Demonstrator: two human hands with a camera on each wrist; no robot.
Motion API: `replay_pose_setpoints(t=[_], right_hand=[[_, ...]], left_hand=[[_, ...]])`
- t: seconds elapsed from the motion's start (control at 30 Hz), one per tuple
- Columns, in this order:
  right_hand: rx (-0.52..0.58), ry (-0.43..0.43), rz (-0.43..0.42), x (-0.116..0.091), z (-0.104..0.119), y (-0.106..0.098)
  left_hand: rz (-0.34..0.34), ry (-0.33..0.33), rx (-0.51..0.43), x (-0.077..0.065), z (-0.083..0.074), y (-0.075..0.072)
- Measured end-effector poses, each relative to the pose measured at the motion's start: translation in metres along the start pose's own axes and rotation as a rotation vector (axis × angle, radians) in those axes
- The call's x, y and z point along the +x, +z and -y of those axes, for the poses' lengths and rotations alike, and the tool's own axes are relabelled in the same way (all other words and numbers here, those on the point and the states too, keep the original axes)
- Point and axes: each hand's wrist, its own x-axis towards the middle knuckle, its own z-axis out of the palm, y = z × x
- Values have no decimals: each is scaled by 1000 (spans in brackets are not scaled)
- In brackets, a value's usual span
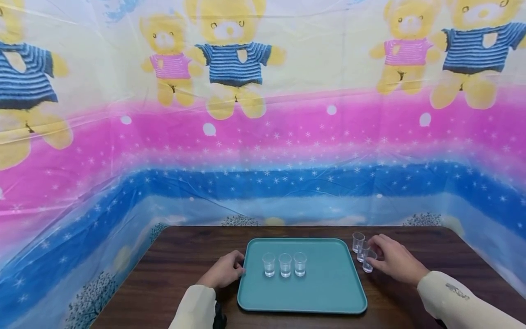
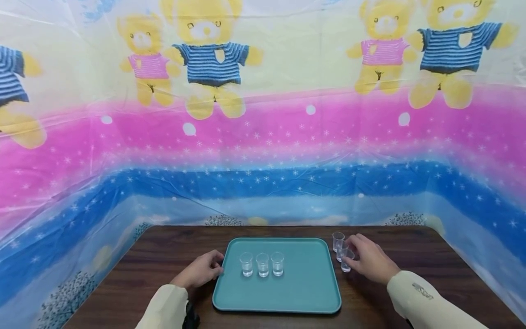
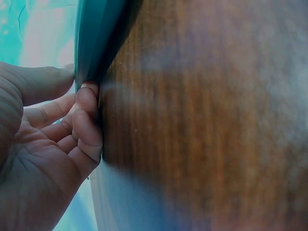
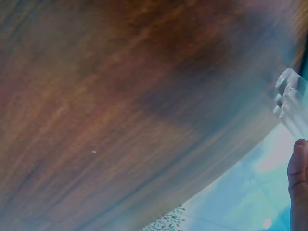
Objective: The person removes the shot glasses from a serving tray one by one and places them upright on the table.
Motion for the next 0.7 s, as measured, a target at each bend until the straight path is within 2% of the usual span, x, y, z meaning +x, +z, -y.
replay_pose_setpoints(t=[0.17, 0.33, 0.47, 0.7], right_hand=[[16, -34, -21, 3, 7, -3], [45, -26, 3, 7, 15, -2], [69, -31, 19, 11, 22, 2], [107, -48, 36, 19, 35, 12]], left_hand=[[-11, 7, 12, 0, 1, 1], [-17, 20, 21, -2, 2, 1], [-13, 16, 15, -2, 1, 0], [-32, 49, 15, -5, 2, 1]])
